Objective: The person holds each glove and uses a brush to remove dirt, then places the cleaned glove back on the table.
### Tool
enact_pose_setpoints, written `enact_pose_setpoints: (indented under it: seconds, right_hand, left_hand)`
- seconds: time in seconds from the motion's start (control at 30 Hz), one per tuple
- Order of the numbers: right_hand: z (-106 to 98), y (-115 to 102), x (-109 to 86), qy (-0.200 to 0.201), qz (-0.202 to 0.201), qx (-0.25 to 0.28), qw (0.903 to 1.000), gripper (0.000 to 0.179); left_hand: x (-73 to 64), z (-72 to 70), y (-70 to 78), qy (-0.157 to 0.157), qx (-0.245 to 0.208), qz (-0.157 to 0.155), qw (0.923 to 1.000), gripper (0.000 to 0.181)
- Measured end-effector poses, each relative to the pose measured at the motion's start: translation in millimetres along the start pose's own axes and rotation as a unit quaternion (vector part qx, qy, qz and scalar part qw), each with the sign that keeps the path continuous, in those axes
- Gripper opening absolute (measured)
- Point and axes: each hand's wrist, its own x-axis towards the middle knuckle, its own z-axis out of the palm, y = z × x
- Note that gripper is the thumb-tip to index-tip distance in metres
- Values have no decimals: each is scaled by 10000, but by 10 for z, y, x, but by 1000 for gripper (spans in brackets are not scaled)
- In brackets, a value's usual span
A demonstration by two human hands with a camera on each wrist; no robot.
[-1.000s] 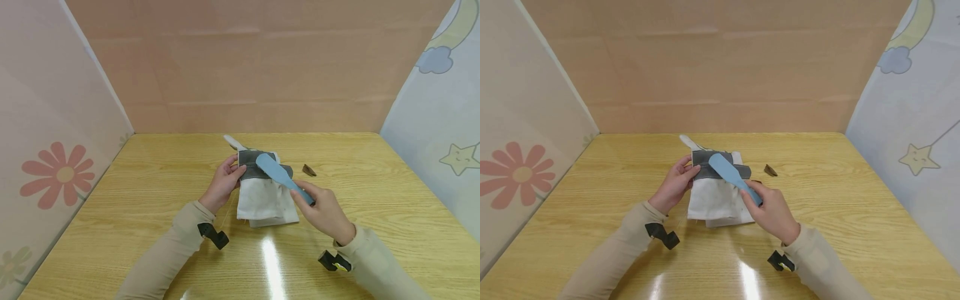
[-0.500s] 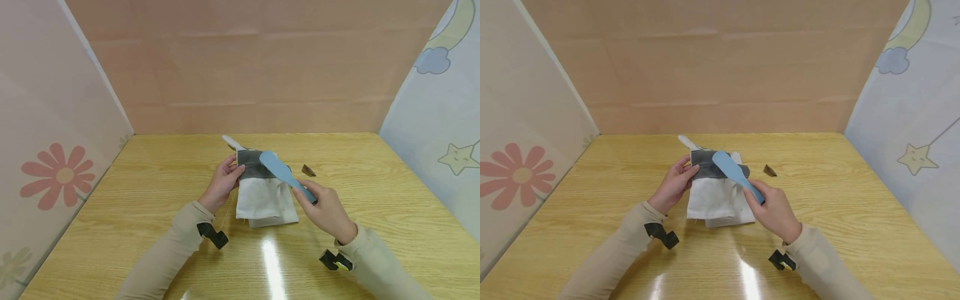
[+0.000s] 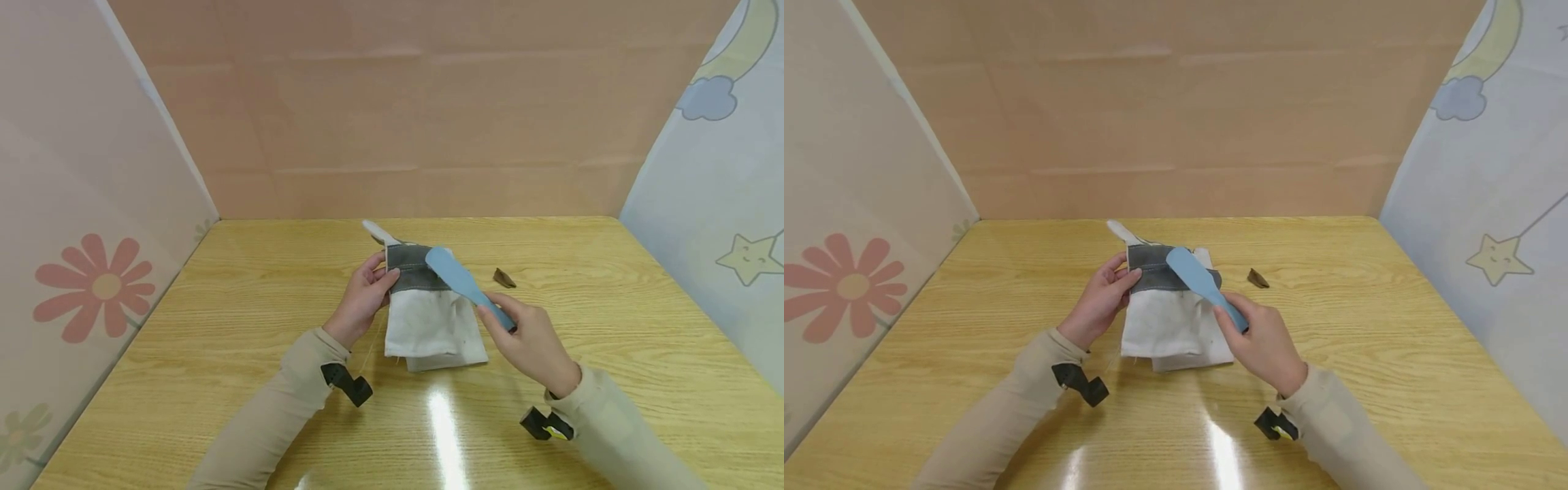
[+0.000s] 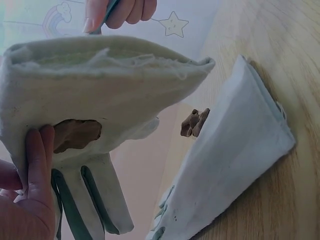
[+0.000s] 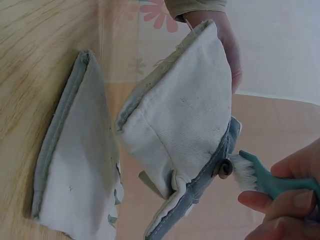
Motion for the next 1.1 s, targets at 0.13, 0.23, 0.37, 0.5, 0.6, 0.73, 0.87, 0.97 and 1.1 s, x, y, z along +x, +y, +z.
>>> enact_pose_setpoints:
  seconds: [0.13,0.23,0.37,0.5,0.6,0.73,0.87,0.97,1.1]
  right_hand:
    - [-19,-21,-4,74,4,42,10000,26]
    - [-15,-37,6,138,-54,121,9998,25]
    - [10,-29,17,57,-104,93,9999,25]
    - [15,-3,7,35,-3,-56,10000,26]
    - [3,3,-4,60,50,-62,10000,25]
    - [-4,-2,-12,150,-104,-17,9998,26]
    - [10,5,-9,163,-185,-29,9997,27]
    - [12,26,-7,78,-77,-68,9999,26]
    - [-5,46,-14,33,110,-127,9999,27]
  left_hand:
    - [1,1,-4,48,27,18,10000,35]
    - [4,8,-9,60,57,5,10000,35]
    - [6,17,-14,35,82,-30,10000,35]
    - [7,19,-18,21,82,-24,10000,36]
    - [5,15,-18,34,103,-31,9999,37]
    - [-2,11,-15,21,119,-59,9999,37]
    - [-7,17,-8,-9,106,-61,9999,37]
    - [-8,21,-5,6,106,-34,9999,36]
    - [-10,20,-4,73,109,-15,9999,35]
